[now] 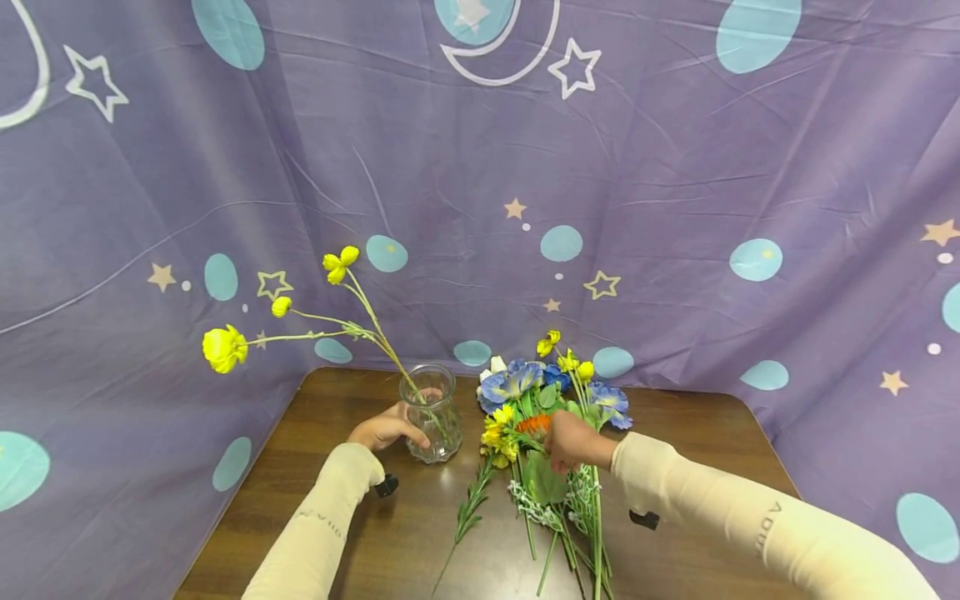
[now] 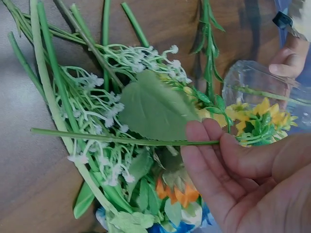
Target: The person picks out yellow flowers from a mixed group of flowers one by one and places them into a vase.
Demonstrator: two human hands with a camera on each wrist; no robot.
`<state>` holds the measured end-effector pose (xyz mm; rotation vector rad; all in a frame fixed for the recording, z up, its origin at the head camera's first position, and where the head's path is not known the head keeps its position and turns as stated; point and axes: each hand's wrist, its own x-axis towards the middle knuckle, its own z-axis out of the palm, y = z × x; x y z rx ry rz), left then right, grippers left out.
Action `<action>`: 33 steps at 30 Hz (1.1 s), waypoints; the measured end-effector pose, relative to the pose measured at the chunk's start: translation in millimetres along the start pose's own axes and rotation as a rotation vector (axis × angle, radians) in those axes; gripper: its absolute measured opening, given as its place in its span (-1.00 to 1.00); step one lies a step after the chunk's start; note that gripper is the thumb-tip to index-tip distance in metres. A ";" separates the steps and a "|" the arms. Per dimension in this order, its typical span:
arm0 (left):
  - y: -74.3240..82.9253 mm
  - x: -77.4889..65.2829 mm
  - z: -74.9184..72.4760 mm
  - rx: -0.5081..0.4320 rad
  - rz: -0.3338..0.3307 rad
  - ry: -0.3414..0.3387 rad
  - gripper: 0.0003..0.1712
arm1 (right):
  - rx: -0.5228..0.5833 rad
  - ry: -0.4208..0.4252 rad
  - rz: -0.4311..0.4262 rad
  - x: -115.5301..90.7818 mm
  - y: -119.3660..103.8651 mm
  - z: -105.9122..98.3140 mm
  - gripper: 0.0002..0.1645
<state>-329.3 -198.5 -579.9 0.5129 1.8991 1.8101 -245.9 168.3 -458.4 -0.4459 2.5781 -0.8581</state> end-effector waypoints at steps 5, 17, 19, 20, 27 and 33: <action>-0.6 0.9 -0.7 -0.009 -0.004 -0.001 0.08 | 0.018 0.022 0.000 2.3 -5.2 -9.1 -0.83; -3.0 0.9 -1.9 0.015 0.016 -0.012 0.06 | 0.042 0.059 -0.081 3.7 -15.0 -30.0 -0.79; -3.6 0.6 -2.2 0.015 0.022 -0.012 0.05 | 0.071 0.064 -0.087 3.7 -17.6 -33.4 -0.81; -3.7 0.5 -2.2 0.013 0.022 -0.013 0.06 | 0.091 0.070 -0.079 3.7 -18.9 -34.9 -0.81; -1.8 0.2 0.1 0.016 -0.010 0.004 0.09 | 0.141 0.112 -0.046 7.1 -25.3 -42.5 -0.87; -2.0 0.3 0.0 0.031 -0.017 0.015 0.09 | 0.364 0.078 -0.022 12.7 -32.3 -50.0 -0.90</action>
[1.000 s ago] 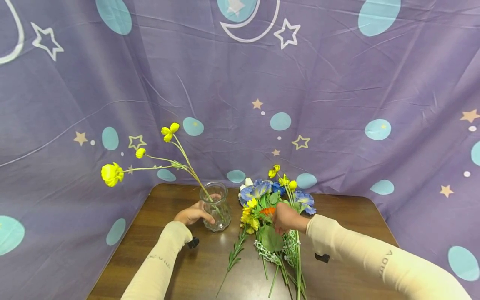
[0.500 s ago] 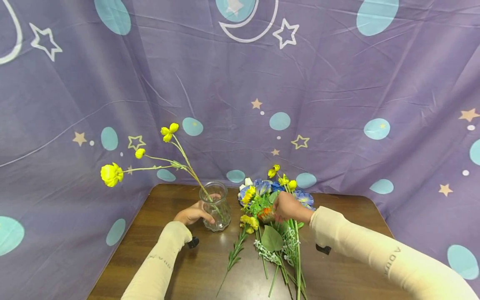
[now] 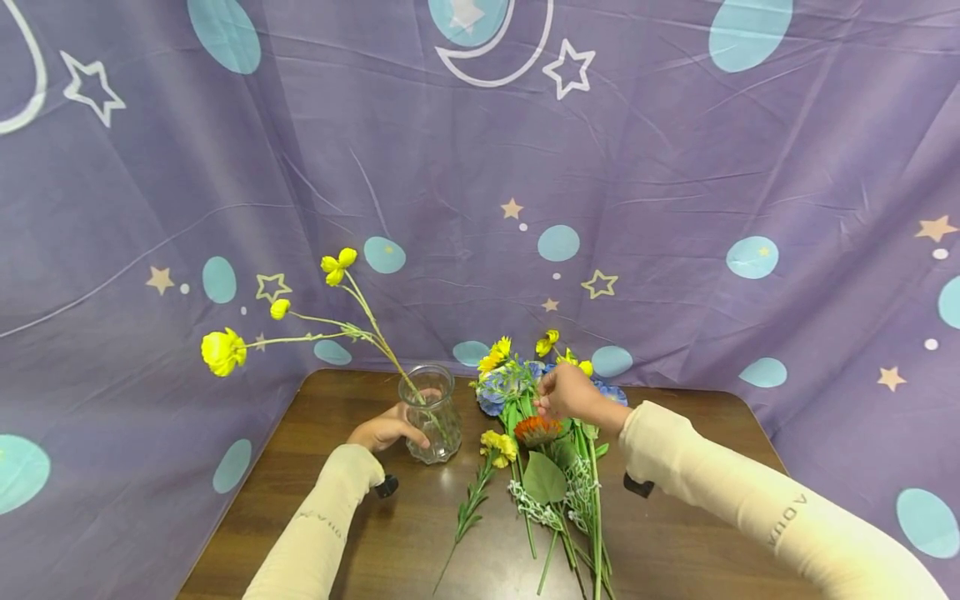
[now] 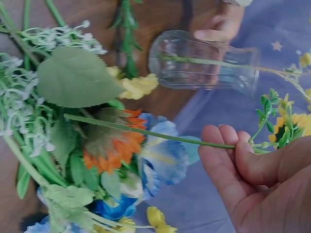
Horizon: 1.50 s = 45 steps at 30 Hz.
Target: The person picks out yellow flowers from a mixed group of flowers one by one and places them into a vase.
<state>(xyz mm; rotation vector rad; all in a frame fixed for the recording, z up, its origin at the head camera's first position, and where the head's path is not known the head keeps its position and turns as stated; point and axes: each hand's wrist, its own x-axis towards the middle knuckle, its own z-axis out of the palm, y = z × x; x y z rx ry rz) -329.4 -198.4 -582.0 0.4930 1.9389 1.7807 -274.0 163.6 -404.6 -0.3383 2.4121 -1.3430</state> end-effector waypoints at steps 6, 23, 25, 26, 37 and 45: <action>-0.3 -0.5 0.2 -0.002 -0.010 0.014 0.10 | 0.072 -0.002 -0.043 3.7 -12.2 -9.9 -0.90; -1.3 -0.9 -0.5 0.015 -0.016 0.011 0.13 | 0.273 0.186 -0.167 14.8 -30.5 -14.1 -0.77; -0.2 -1.3 0.0 0.017 -0.012 0.007 0.14 | 0.316 0.189 -0.187 16.4 -31.5 -13.6 -0.75; 0.6 -1.6 0.3 0.020 -0.004 0.001 0.14 | 0.334 0.195 -0.197 17.1 -32.0 -13.5 -0.74; 5.7 -2.5 1.7 -0.005 0.011 -0.018 0.13 | 0.450 0.262 -0.216 27.9 -41.3 -9.3 -0.73; 4.1 -1.0 2.2 -0.015 -0.005 -0.013 0.15 | 0.502 0.275 -0.279 39.7 -52.6 -1.7 -0.67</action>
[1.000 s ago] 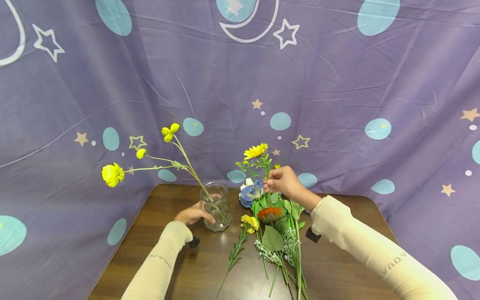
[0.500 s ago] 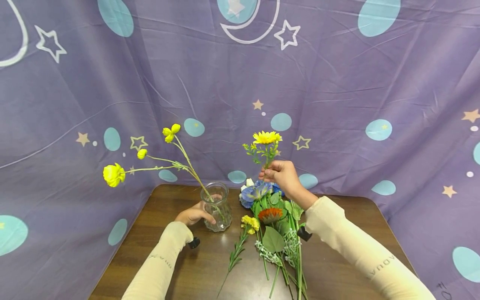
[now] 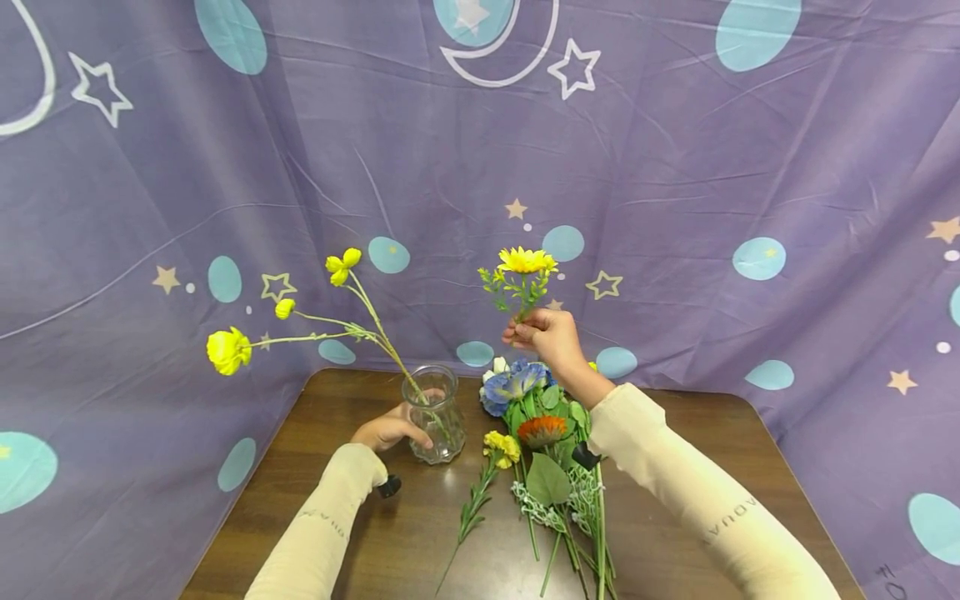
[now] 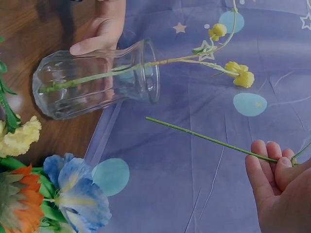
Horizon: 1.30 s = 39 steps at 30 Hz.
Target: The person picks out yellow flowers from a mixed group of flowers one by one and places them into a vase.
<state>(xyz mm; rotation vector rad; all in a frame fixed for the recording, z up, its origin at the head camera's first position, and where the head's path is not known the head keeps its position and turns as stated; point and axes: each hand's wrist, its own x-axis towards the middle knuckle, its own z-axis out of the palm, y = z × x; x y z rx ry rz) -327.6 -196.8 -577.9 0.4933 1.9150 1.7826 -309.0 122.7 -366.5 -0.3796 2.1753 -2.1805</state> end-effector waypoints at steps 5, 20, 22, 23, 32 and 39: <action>-2.6 1.0 -1.0 0.001 0.008 0.003 0.15 | -0.017 0.001 -0.017 5.0 -1.1 9.1 -0.67; 2.6 -0.9 0.9 0.019 -0.016 0.031 0.12 | -0.017 -0.015 -0.037 10.8 3.0 31.9 -0.68; 2.6 -0.4 0.8 0.020 -0.018 0.038 0.13 | -0.026 -0.015 -0.042 11.2 3.0 36.1 -0.68; 2.8 -0.3 0.9 0.020 -0.016 0.039 0.13 | -0.034 -0.015 -0.045 11.3 2.9 38.3 -0.69; 3.1 -0.3 0.7 0.011 -0.008 0.023 0.17 | -0.091 -0.014 -0.056 16.9 6.6 54.3 -0.75; 2.7 0.3 0.6 -0.007 -0.007 0.014 0.15 | -0.091 0.005 -0.063 24.0 9.5 65.9 -0.76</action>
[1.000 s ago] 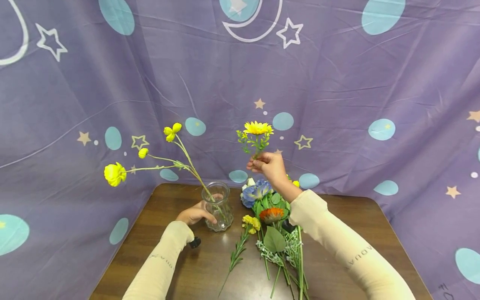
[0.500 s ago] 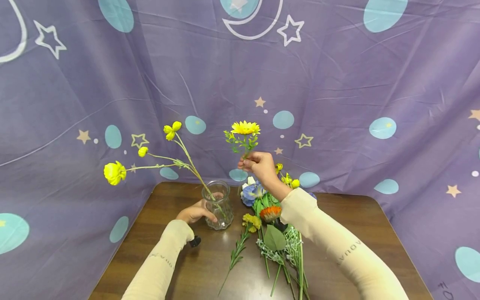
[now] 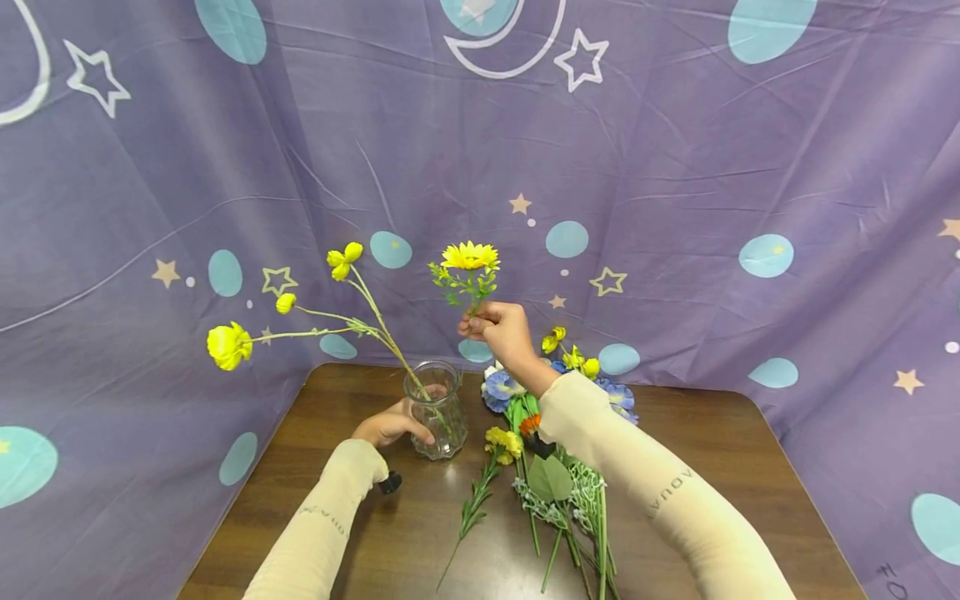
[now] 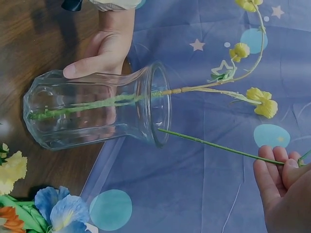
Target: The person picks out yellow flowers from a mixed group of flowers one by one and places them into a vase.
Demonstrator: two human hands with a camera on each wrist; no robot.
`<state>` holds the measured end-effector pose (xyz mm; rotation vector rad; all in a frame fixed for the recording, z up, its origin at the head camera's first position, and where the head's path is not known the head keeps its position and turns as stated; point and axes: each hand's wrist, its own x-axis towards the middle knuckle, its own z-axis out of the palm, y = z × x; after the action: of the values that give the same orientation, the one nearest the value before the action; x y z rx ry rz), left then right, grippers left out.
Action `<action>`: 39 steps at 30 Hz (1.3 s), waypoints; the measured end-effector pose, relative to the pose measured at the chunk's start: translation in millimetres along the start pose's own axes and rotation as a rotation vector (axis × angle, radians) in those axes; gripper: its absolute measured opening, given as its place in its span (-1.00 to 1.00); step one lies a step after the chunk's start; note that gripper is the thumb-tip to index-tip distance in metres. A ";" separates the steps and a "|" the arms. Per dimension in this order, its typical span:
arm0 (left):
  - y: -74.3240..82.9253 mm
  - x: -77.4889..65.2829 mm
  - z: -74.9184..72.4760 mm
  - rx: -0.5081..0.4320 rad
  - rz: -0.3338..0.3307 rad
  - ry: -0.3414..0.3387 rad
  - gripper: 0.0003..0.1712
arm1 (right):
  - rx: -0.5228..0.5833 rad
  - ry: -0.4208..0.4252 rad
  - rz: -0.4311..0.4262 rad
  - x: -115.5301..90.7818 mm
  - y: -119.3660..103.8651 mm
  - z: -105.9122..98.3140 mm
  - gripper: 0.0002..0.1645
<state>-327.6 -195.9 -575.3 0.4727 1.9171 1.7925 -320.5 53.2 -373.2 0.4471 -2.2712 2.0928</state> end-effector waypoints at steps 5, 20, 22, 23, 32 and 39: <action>-0.4 1.1 -1.1 0.000 -0.004 -0.006 0.12 | 0.024 -0.006 -0.022 3.3 0.9 7.5 -0.77; -3.1 0.9 0.1 0.005 -0.063 0.046 0.18 | -0.052 -0.010 -0.026 8.1 16.5 22.3 -0.78; -3.4 0.6 -0.2 0.009 -0.072 0.047 0.17 | -0.063 -0.007 -0.024 8.2 18.0 24.6 -0.79; -3.5 0.4 -0.4 0.013 -0.074 0.049 0.16 | -0.068 -0.009 -0.027 7.9 18.5 25.9 -0.79; -2.2 0.1 -0.9 0.014 -0.091 0.064 0.18 | -0.094 -0.020 -0.025 5.9 26.1 30.2 -0.79; 0.2 -1.4 0.1 0.015 -0.106 0.056 0.18 | -0.185 0.000 -0.035 0.7 33.5 33.2 -0.82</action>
<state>-326.4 -196.6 -575.0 0.3225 1.9572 1.7417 -322.7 22.5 -409.0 0.4748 -2.4087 1.8445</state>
